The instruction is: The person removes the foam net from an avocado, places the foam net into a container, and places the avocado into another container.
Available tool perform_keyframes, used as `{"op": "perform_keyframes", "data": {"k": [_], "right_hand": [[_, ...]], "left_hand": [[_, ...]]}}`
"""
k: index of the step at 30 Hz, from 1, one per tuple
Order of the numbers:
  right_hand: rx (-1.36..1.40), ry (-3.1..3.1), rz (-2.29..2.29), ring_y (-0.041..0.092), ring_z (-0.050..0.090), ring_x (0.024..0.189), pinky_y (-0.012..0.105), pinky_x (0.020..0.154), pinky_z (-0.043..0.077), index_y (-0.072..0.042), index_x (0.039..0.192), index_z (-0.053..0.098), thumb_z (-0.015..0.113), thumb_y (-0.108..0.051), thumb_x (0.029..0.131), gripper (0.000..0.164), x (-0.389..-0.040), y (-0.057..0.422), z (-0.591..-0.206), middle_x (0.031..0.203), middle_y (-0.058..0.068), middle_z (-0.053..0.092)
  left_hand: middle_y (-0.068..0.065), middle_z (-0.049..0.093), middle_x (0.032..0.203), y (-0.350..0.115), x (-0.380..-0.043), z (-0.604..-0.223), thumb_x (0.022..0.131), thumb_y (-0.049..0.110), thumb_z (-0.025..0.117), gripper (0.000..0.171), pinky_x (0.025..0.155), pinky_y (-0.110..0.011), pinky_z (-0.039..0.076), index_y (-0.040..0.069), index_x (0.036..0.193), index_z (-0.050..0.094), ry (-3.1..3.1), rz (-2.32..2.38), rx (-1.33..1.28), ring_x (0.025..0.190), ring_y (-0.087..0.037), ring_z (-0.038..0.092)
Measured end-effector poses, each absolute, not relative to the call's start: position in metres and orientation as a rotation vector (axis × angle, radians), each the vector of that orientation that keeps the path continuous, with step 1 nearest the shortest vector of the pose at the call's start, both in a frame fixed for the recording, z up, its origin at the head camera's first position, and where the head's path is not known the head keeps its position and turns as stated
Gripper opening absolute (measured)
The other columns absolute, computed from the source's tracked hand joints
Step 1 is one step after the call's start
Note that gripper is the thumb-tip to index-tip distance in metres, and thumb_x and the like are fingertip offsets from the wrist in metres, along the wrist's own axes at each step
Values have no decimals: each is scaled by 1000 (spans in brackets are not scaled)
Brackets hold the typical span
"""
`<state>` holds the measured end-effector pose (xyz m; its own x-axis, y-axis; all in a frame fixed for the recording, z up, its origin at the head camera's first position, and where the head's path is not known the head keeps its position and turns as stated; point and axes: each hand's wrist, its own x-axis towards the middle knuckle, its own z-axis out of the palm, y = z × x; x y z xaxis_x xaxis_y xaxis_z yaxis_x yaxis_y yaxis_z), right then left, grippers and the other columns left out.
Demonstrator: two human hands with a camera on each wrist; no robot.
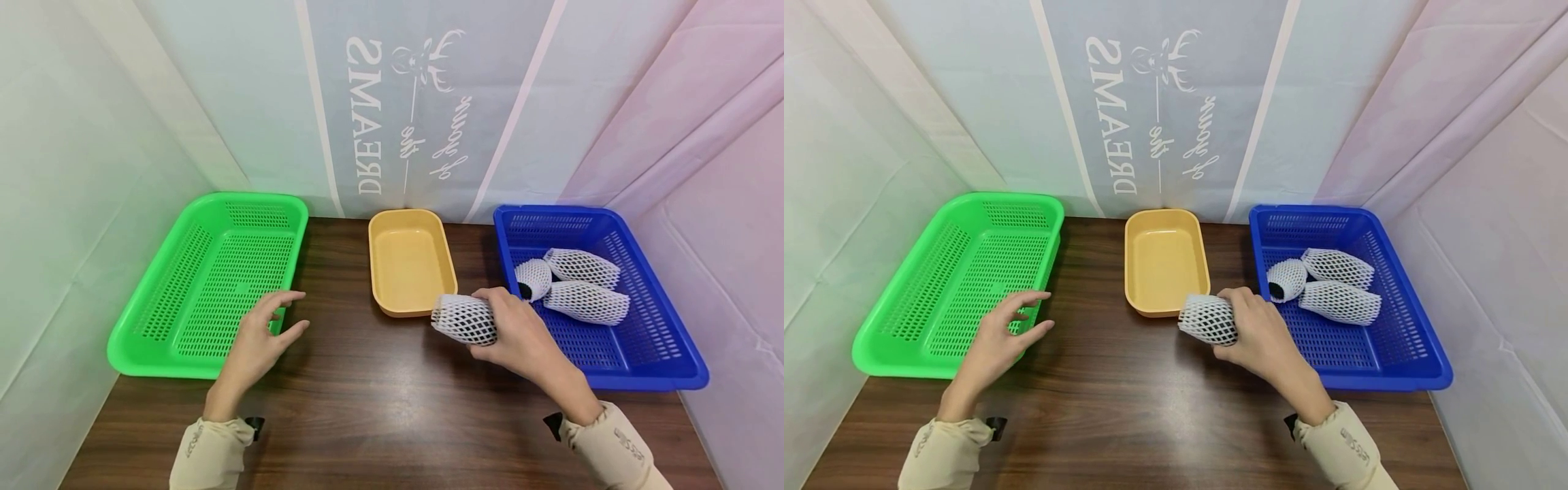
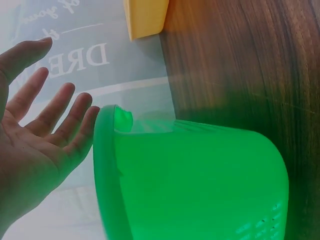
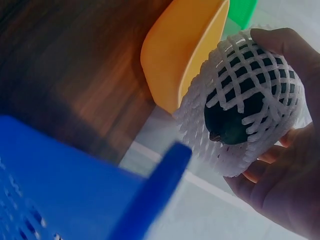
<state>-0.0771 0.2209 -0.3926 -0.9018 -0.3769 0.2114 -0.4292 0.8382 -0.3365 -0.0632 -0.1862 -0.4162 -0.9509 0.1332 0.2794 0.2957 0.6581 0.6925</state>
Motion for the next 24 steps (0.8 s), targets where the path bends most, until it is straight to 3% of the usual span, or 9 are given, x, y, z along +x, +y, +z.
{"op": "perform_keyframes", "data": {"k": [8, 16, 24], "right_hand": [[648, -2895, 616, 25, 63, 92, 44, 78, 53, -7, 123, 55, 91, -27, 55, 79, -71, 209, -402, 108, 9, 64], [661, -2922, 651, 23, 62, 94, 42, 79, 53, -8, 124, 54, 91, -29, 56, 80, -66, 195, -417, 109, 7, 64], [707, -2923, 699, 21, 64, 94, 40, 78, 55, -9, 123, 55, 93, -28, 54, 81, -60, 182, -440, 108, 4, 64]], "left_hand": [[-7, 64, 119, -179, -64, -415, 82, 3, 80, 48, 82, -37, 54, 10, 127, 64, -2680, -1184, -363, 102, -13, 54], [-11, 64, 123, -171, -65, -414, 82, 5, 80, 49, 85, -51, 53, 9, 128, 63, -2691, -1225, -394, 106, -26, 59], [-10, 64, 126, -164, -66, -421, 83, 7, 79, 48, 86, -47, 54, 10, 128, 63, -2725, -1262, -406, 108, -29, 61]]}}
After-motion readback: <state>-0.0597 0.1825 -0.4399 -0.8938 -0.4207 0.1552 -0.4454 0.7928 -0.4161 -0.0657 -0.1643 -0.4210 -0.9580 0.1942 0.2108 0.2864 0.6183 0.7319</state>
